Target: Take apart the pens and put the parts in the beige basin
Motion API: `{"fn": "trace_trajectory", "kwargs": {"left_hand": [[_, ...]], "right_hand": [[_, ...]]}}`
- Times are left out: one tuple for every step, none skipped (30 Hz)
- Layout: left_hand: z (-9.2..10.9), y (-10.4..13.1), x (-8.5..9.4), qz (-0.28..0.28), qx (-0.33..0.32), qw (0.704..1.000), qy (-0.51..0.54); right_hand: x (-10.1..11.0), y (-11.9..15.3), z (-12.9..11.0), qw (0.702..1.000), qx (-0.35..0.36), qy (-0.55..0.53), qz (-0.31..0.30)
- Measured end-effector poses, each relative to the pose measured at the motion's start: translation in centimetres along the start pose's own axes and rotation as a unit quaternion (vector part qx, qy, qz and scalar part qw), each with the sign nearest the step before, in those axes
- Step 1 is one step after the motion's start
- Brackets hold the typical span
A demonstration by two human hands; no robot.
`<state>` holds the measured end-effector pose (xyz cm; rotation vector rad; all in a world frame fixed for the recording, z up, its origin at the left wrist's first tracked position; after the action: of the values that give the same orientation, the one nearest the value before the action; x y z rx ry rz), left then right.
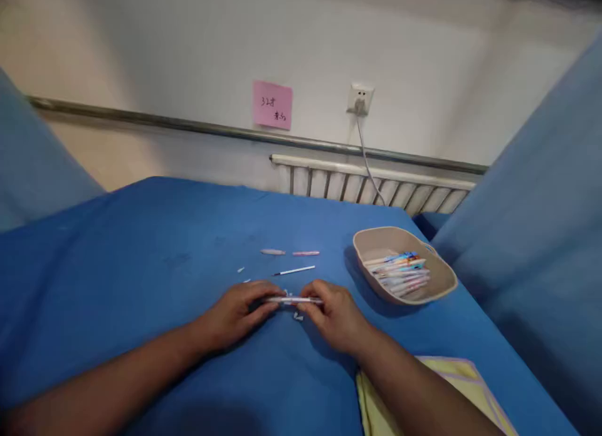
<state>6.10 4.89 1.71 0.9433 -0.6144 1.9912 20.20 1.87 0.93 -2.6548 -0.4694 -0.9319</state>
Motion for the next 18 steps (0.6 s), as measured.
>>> {"fn": "trace_trajectory", "kwargs": {"left_hand": [[0.1,0.1,0.0,0.0,0.0,1.0,0.003],[0.2,0.1,0.1,0.0,-0.001,1.0,0.006],[0.3,0.2,0.1,0.0,-0.001,1.0,0.009],[0.3,0.2,0.1,0.0,-0.002,1.0,0.011],[0.4,0.2,0.1,0.0,-0.003,1.0,0.013],[0.5,0.2,0.1,0.0,-0.004,1.0,0.014],[0.6,0.2,0.1,0.001,-0.005,1.0,0.015],[0.7,0.2,0.1,0.002,-0.006,1.0,0.015],[0.8,0.2,0.1,0.002,-0.006,1.0,0.015],[0.8,0.2,0.1,0.001,-0.006,1.0,0.016],[0.8,0.2,0.1,0.0,-0.005,1.0,0.019],[0.8,0.2,0.1,-0.002,-0.003,1.0,0.024],[0.8,0.2,0.0,-0.005,0.0,0.999,0.033],[0.7,0.2,0.0,-0.007,0.005,0.999,0.045],[0.6,0.2,-0.1,-0.009,0.011,0.998,0.059],[0.5,0.2,-0.2,-0.01,0.015,0.997,0.076],[0.4,0.1,-0.3,-0.013,0.019,0.995,0.093],[0.3,0.1,-0.4,-0.015,0.021,0.994,0.11]], "right_hand": [[0.0,0.0,0.0,1.0,0.002,0.008,0.001],[0.0,0.1,0.0,1.0,0.005,0.016,0.003],[-0.1,0.2,-0.1,1.0,0.009,0.024,0.004],[-0.1,0.2,-0.2,0.999,0.014,0.033,0.004],[0.0,0.3,-0.3,0.999,0.021,0.043,0.005],[0.0,0.3,-0.5,0.998,0.028,0.053,0.005],[0.0,0.4,-0.6,0.997,0.036,0.062,0.005],[0.1,0.4,-0.8,0.997,0.042,0.069,0.004],[0.1,0.5,-1.0,0.996,0.048,0.076,0.003],[0.1,0.5,-1.1,0.995,0.053,0.081,0.003],[0.1,0.6,-1.2,0.994,0.058,0.087,0.002],[0.2,0.6,-1.4,0.994,0.064,0.093,0.002],[0.2,0.6,-1.5,0.993,0.069,0.1,0.003],[0.2,0.6,-1.6,0.991,0.074,0.107,0.005],[0.2,0.7,-1.6,0.99,0.078,0.115,0.007],[0.1,0.7,-1.7,0.989,0.083,0.122,0.008],[0.1,0.7,-1.7,0.988,0.087,0.128,0.007],[0.0,0.8,-1.8,0.987,0.089,0.133,0.005]]}}
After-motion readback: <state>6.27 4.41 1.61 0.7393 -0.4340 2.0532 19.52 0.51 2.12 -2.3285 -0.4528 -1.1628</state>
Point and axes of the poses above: each hand's wrist, its own y-axis away from the middle knuckle, its own x-axis out of the back of the hand, z = x × y, the point moved 8 cm from there along -y, towards the middle knuckle, and after that the axes turned 10 degrees about -z, right-handed, at the moved point
